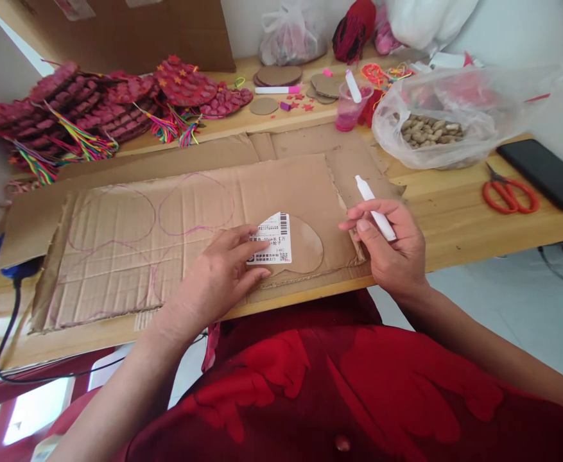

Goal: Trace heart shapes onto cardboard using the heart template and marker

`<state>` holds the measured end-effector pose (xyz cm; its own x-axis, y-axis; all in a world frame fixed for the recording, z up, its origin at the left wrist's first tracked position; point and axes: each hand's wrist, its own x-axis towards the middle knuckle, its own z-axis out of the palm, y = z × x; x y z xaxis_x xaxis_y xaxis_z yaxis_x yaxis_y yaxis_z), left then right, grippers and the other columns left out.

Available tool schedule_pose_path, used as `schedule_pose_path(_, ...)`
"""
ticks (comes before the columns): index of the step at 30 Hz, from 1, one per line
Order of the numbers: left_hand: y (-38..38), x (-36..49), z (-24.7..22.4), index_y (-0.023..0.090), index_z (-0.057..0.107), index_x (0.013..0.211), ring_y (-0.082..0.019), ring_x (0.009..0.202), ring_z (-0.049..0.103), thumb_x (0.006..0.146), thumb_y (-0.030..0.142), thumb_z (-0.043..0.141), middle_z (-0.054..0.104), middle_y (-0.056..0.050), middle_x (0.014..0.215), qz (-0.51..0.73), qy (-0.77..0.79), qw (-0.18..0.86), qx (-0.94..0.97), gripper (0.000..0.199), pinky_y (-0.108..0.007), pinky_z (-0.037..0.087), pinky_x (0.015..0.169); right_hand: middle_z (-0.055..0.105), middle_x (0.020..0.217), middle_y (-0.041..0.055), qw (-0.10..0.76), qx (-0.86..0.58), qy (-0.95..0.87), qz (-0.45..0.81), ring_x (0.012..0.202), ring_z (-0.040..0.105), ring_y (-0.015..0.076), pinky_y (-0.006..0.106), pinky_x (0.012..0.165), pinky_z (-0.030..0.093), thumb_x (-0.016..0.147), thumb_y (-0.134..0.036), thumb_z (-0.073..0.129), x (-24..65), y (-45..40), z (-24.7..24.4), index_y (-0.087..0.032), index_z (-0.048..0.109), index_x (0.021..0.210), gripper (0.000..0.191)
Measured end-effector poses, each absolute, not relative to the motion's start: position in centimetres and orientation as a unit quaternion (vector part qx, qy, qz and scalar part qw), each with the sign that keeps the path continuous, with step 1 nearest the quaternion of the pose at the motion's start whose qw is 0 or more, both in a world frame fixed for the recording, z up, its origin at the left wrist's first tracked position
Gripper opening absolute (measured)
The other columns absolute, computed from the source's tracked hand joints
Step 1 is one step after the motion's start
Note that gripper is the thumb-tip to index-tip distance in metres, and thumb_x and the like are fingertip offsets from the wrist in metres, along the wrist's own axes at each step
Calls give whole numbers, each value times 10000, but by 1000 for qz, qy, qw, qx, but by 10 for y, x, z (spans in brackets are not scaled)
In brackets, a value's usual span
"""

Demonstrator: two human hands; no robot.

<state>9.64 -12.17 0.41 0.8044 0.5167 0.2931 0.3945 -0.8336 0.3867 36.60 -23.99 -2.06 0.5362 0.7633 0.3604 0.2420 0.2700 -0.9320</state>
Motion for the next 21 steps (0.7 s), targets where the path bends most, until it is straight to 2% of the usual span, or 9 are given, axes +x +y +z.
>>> schedule_pose_path(5, -123, 101, 2, 174, 749, 1250, -351, 1259, 666, 918, 304, 778, 689, -180, 1369, 202, 251, 139, 936, 358, -570, 565, 1076, 729, 1048, 23, 651, -581, -446, 202, 884, 758, 218, 431, 850, 654, 965, -320, 704, 366, -242, -20, -322, 712, 1062, 97)
schedule_pose_path(8, -121, 106, 2, 152, 753, 1236, -348, 1206, 689, 914, 277, 779, 716, -183, 1325, 218, 252, 131, 934, 346, -555, 578, 1046, 731, 1051, 24, 646, -582, -450, 205, 889, 756, 226, 439, 853, 649, 962, -309, 704, 365, -243, -19, -347, 714, 1060, 105)
schedule_pose_path(14, -120, 112, 2, 150, 746, 1233, -325, 1172, 683, 916, 252, 772, 718, -162, 1322, 225, 276, 117, 927, 334, -535, 580, 1037, 736, 1025, 34, 643, -585, -455, 193, 868, 765, 224, 425, 822, 643, 949, -314, 714, 366, -242, -20, -311, 706, 1051, 102)
schedule_pose_path(21, -122, 109, -1, 186, 720, 1281, -321, 1220, 650, 888, 337, 818, 683, -147, 1375, 213, 272, 139, 928, 432, -537, 544, 1080, 733, 1027, 27, 642, -590, -446, 201, 873, 763, 223, 416, 813, 635, 949, -334, 721, 366, -241, -20, -316, 717, 1045, 98)
